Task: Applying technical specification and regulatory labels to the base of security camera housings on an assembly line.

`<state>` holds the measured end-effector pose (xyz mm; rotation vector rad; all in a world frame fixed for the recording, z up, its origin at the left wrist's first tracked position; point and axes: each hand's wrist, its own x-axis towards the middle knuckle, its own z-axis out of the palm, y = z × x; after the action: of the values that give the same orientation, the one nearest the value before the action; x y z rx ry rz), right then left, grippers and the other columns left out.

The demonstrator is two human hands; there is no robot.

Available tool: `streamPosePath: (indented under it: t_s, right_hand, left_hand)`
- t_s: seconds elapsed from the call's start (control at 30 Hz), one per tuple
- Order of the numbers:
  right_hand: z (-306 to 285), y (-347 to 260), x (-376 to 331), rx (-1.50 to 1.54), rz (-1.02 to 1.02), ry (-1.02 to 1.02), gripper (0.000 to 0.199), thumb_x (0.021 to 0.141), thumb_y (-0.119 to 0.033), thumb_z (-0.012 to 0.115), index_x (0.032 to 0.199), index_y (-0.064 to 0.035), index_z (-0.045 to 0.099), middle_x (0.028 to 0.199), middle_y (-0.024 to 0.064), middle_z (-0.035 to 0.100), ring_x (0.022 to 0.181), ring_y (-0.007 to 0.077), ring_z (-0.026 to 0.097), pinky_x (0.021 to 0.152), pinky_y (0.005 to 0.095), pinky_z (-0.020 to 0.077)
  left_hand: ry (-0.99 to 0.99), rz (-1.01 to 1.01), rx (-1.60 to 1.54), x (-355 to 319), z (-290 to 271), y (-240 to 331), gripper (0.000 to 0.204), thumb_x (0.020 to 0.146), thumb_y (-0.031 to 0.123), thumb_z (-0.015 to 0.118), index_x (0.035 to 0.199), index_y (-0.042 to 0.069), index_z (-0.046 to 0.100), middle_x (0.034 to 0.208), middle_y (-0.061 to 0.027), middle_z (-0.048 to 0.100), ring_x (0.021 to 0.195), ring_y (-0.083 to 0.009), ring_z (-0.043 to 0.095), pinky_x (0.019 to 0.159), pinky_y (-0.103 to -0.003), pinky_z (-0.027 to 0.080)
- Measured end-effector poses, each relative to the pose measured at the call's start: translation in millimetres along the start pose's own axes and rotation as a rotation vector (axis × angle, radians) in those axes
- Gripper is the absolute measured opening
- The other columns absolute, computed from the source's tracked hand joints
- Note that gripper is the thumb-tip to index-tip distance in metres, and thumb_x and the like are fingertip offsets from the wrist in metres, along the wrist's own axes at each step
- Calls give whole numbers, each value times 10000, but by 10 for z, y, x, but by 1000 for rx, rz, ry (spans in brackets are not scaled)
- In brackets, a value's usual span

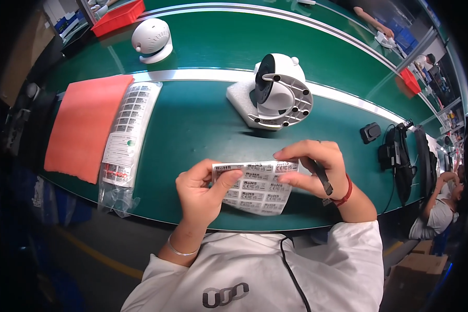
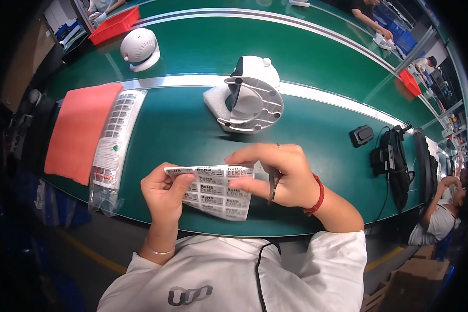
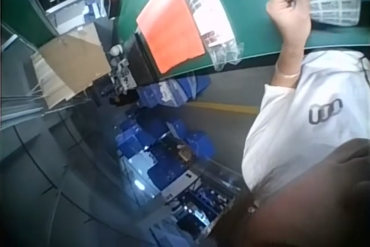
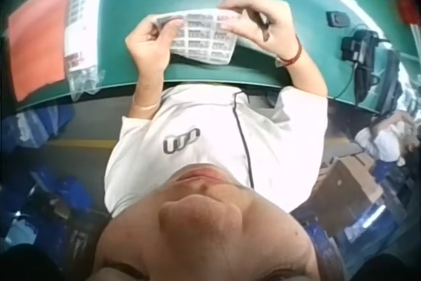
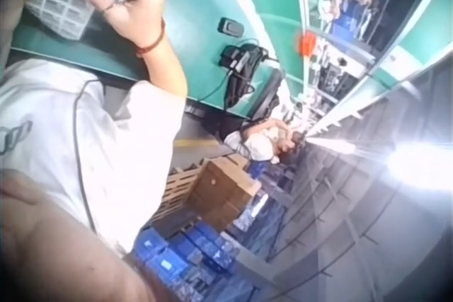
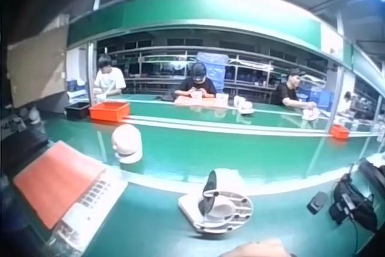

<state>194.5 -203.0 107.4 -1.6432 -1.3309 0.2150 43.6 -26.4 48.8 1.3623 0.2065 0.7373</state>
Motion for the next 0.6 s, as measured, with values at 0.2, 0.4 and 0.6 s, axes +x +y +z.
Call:
streamPosePath:
  t_s: [0.2,0.4,0.6]
  right_hand:
    - [5,-41,56,-66,-95,-57,399,703,-226,907,998,-22,733,928,93,748,732,192,709,586,276,508]
    - [46,-38,19,-62,0,-71,201,783,-158,840,903,-22,752,825,109,742,689,221,699,601,301,525]
    - [4,34,5,-124,-4,-72,102,852,-123,767,859,-23,748,762,117,722,640,244,683,578,323,517]
  left_hand:
    - [95,27,16,-21,25,-135,244,855,125,813,746,-21,651,620,54,539,600,-6,406,506,-186,314]
    - [129,134,114,-29,-2,-190,369,859,227,821,682,1,589,586,74,481,589,-19,360,499,-207,295]
    - [-57,-33,-135,24,-84,-94,263,864,155,806,958,-49,668,807,-6,644,737,-41,540,625,-201,435]
